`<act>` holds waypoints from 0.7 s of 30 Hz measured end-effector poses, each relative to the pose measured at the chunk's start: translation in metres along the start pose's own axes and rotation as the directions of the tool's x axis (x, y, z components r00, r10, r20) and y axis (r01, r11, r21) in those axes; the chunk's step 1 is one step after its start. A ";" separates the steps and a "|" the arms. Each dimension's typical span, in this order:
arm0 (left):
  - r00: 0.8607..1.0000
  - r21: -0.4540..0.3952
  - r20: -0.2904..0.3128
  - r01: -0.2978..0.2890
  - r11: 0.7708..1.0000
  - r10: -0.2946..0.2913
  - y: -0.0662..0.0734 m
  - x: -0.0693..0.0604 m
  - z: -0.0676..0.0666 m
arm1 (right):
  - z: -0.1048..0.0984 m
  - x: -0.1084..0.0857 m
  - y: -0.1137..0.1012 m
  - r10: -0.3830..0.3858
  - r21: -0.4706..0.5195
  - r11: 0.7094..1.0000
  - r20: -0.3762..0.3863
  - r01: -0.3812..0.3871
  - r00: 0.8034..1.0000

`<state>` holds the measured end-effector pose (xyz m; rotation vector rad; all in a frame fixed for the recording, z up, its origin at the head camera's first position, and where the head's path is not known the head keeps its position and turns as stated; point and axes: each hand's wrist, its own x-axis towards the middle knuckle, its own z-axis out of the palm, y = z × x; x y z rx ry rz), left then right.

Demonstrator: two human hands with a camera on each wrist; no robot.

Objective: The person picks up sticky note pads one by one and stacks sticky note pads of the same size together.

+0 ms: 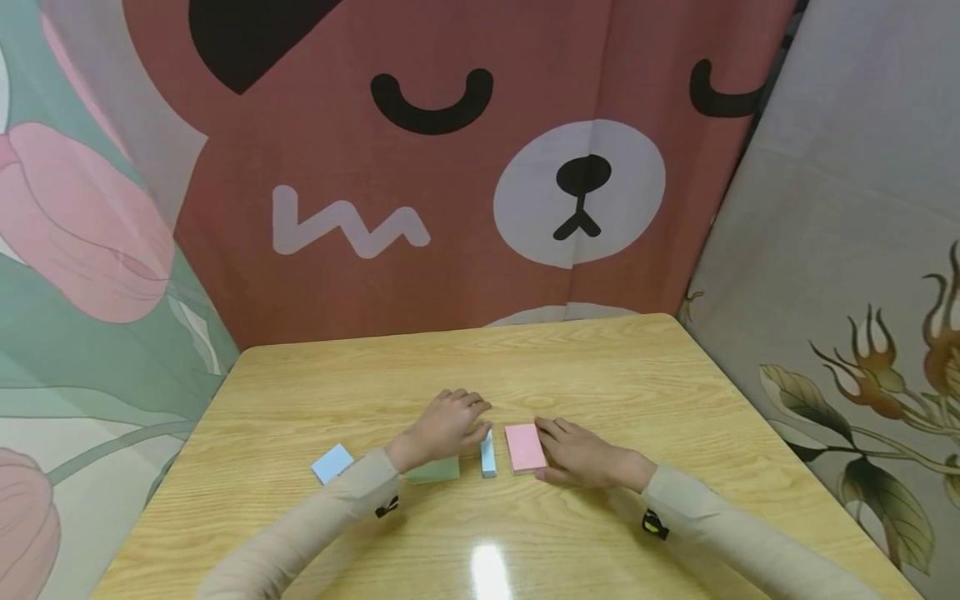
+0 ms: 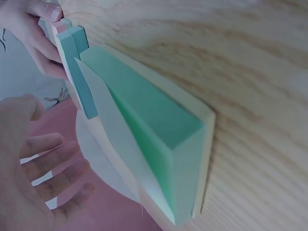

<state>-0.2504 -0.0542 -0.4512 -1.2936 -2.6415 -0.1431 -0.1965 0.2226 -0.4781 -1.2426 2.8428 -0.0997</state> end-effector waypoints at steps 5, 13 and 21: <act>1.000 -0.001 -0.029 -0.001 1.000 0.001 -0.004 -0.003 -0.002 | -0.001 0.000 0.000 -0.005 -0.007 1.000 -0.004 0.005 1.000; 0.996 0.052 -0.081 0.033 0.998 -0.029 -0.017 -0.015 -0.008 | -0.001 0.000 -0.001 -0.012 -0.010 1.000 0.004 0.012 1.000; 0.993 0.086 -0.115 0.048 0.995 -0.038 -0.032 -0.026 -0.014 | -0.001 0.000 -0.002 0.007 0.004 1.000 0.015 -0.007 1.000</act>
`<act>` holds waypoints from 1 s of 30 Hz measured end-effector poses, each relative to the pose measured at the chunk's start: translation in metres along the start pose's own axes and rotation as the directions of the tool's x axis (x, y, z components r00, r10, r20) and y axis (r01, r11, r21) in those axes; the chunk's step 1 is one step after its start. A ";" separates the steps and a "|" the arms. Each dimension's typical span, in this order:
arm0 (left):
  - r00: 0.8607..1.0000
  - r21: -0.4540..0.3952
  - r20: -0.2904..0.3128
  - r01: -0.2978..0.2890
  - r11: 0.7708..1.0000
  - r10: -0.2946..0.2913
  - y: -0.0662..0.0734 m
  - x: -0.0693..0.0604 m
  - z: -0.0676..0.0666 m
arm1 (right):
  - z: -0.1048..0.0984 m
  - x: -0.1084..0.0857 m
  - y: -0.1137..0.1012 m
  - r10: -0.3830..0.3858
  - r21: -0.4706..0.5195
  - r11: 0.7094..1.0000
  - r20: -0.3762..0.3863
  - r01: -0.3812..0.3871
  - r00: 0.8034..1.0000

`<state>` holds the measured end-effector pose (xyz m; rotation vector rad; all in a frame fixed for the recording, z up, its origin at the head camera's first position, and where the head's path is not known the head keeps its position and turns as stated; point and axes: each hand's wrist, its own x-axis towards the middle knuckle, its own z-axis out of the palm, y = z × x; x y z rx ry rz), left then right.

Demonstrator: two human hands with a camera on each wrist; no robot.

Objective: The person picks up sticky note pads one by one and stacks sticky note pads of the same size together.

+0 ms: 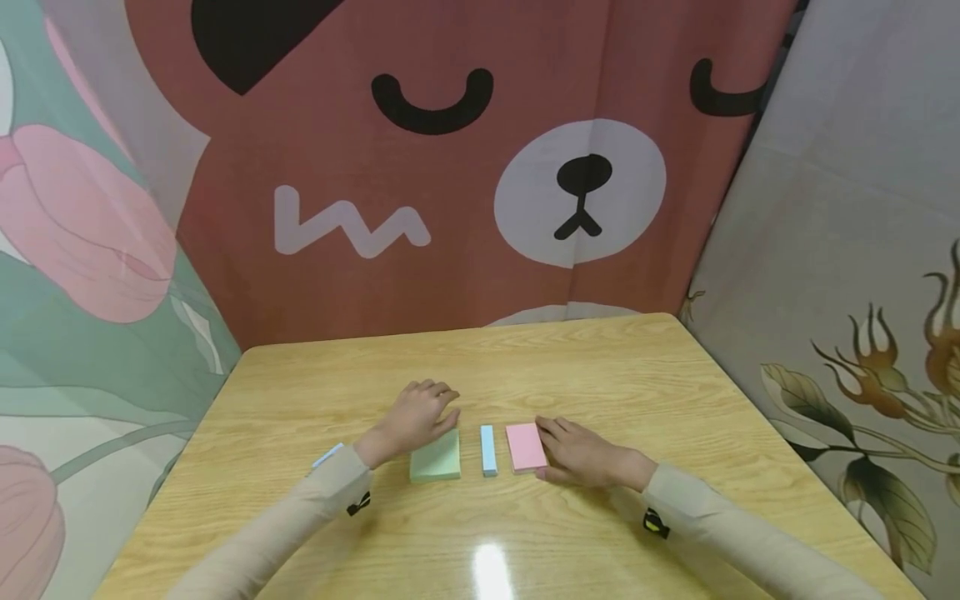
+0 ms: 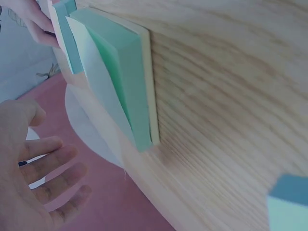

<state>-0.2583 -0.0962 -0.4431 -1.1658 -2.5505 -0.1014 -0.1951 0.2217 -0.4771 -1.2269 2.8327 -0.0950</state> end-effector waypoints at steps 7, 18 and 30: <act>1.000 -0.004 -0.022 0.003 1.000 -0.003 -0.007 -0.010 -0.002 | 0.000 0.000 0.001 0.006 0.009 1.000 0.001 -0.006 1.000; 0.999 -0.025 -0.006 0.054 0.998 -0.054 -0.017 -0.025 -0.004 | 0.000 0.000 0.001 0.009 0.015 1.000 0.001 -0.009 1.000; 0.997 -0.007 -0.045 0.058 0.998 -0.058 -0.028 -0.042 -0.002 | 0.000 0.000 0.001 0.002 -0.004 1.000 0.003 -0.002 1.000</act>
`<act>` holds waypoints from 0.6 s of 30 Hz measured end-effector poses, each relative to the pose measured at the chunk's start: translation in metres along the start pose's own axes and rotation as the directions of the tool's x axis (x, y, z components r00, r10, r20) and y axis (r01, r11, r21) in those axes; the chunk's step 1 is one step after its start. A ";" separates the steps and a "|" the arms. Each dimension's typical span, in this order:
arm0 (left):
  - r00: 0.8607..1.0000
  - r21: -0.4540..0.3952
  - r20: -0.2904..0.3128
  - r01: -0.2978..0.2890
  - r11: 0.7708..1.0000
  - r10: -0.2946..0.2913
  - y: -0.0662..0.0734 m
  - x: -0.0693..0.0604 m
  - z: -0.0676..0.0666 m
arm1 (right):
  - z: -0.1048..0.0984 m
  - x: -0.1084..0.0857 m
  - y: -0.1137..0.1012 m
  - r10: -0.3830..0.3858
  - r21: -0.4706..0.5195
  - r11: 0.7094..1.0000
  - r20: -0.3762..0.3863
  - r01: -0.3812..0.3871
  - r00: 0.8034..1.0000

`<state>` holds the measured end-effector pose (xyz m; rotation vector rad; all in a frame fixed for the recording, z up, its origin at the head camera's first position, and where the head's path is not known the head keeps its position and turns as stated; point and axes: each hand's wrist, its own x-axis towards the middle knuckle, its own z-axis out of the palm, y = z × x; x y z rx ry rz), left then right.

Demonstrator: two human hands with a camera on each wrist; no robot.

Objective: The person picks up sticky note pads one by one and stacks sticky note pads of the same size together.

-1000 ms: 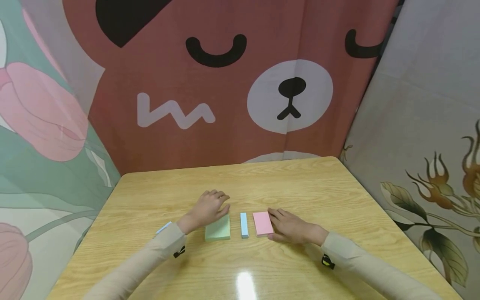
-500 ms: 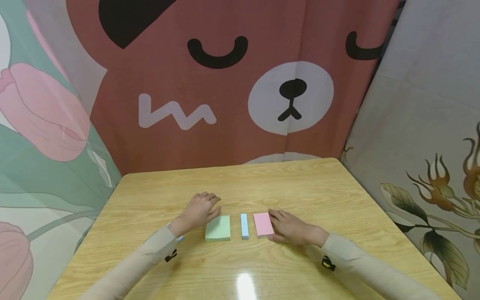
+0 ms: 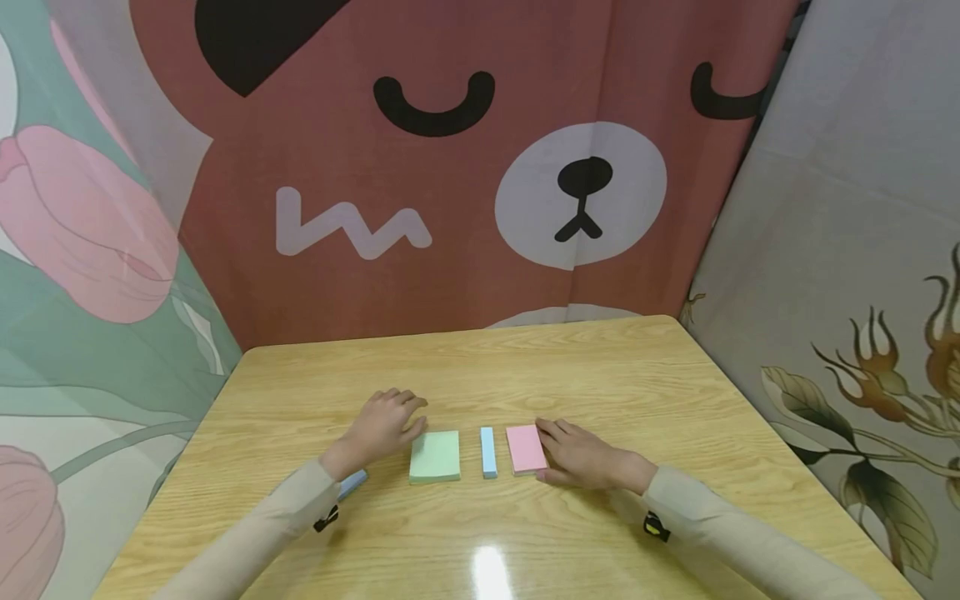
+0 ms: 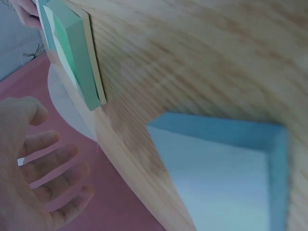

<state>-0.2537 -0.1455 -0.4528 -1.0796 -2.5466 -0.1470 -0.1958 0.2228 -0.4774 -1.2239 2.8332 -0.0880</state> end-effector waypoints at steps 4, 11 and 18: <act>1.000 -0.010 -0.005 0.013 1.000 -0.013 -0.002 -0.007 0.000 | 0.000 0.000 -0.001 -0.010 -0.002 1.000 -0.005 0.010 1.000; 0.999 -0.027 0.010 0.052 0.998 -0.051 -0.009 -0.017 -0.002 | 0.000 0.000 -0.001 -0.014 -0.011 1.000 -0.004 0.014 1.000; 0.999 -0.017 -0.020 0.045 0.999 -0.045 -0.014 -0.024 -0.003 | 0.001 0.000 0.000 -0.024 -0.021 0.999 -0.017 0.024 1.000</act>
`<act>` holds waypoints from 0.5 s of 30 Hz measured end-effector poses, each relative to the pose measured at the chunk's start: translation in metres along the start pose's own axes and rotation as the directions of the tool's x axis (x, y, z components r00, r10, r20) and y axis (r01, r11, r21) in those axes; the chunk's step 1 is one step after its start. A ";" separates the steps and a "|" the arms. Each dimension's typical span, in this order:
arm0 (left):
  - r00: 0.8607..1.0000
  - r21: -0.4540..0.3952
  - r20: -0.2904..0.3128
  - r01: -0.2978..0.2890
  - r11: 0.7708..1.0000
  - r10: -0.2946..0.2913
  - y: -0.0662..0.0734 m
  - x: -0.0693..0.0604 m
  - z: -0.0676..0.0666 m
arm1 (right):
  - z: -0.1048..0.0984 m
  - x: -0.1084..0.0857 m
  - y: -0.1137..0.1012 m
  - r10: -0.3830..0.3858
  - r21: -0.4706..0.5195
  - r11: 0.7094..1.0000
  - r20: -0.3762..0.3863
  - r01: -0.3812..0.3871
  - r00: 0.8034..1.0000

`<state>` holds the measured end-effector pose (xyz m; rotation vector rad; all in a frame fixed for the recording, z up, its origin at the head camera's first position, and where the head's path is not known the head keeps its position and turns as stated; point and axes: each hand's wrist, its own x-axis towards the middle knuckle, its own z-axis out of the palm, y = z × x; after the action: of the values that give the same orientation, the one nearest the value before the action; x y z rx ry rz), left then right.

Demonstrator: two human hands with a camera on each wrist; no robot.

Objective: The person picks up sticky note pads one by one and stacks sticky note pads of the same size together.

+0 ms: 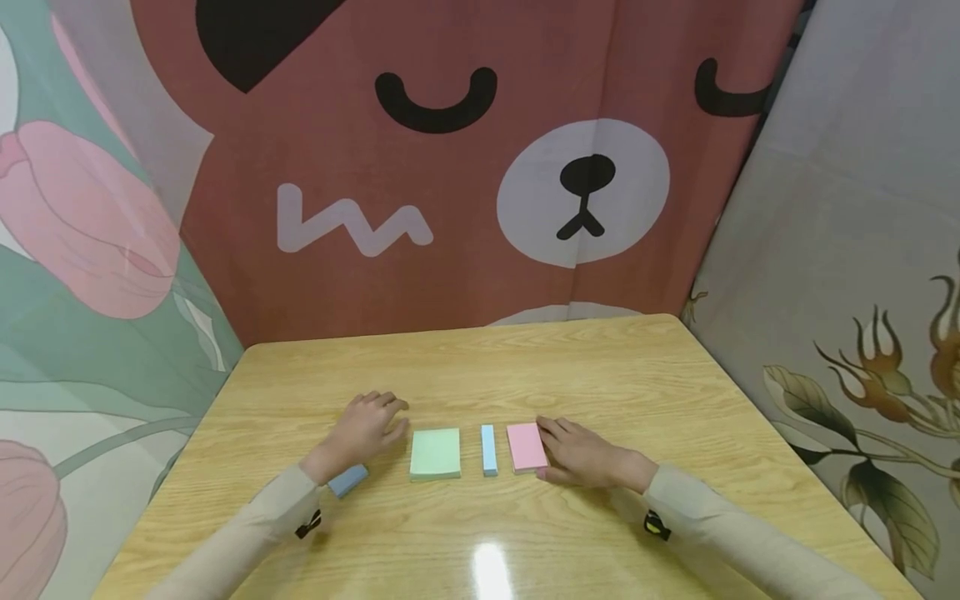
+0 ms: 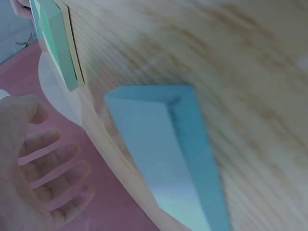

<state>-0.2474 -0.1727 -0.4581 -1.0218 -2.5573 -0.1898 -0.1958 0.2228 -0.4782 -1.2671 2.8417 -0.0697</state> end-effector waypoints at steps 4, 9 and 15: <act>1.000 0.017 -0.013 0.006 1.000 -0.005 -0.002 -0.005 0.001 | 0.000 0.000 0.001 -0.011 -0.014 1.000 -0.005 0.011 1.000; 1.000 0.014 -0.002 0.023 1.000 -0.023 -0.006 -0.012 0.000 | 0.000 0.000 0.001 -0.004 -0.010 1.000 -0.005 0.004 1.000; 0.999 0.018 0.011 0.034 0.999 -0.034 -0.010 -0.020 0.000 | 0.000 -0.001 0.000 -0.006 0.000 1.000 -0.014 0.006 1.000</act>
<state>-0.2409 -0.1929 -0.4662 -0.9762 -2.5833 -0.1712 -0.1954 0.2236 -0.4784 -1.2806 2.8495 -0.0799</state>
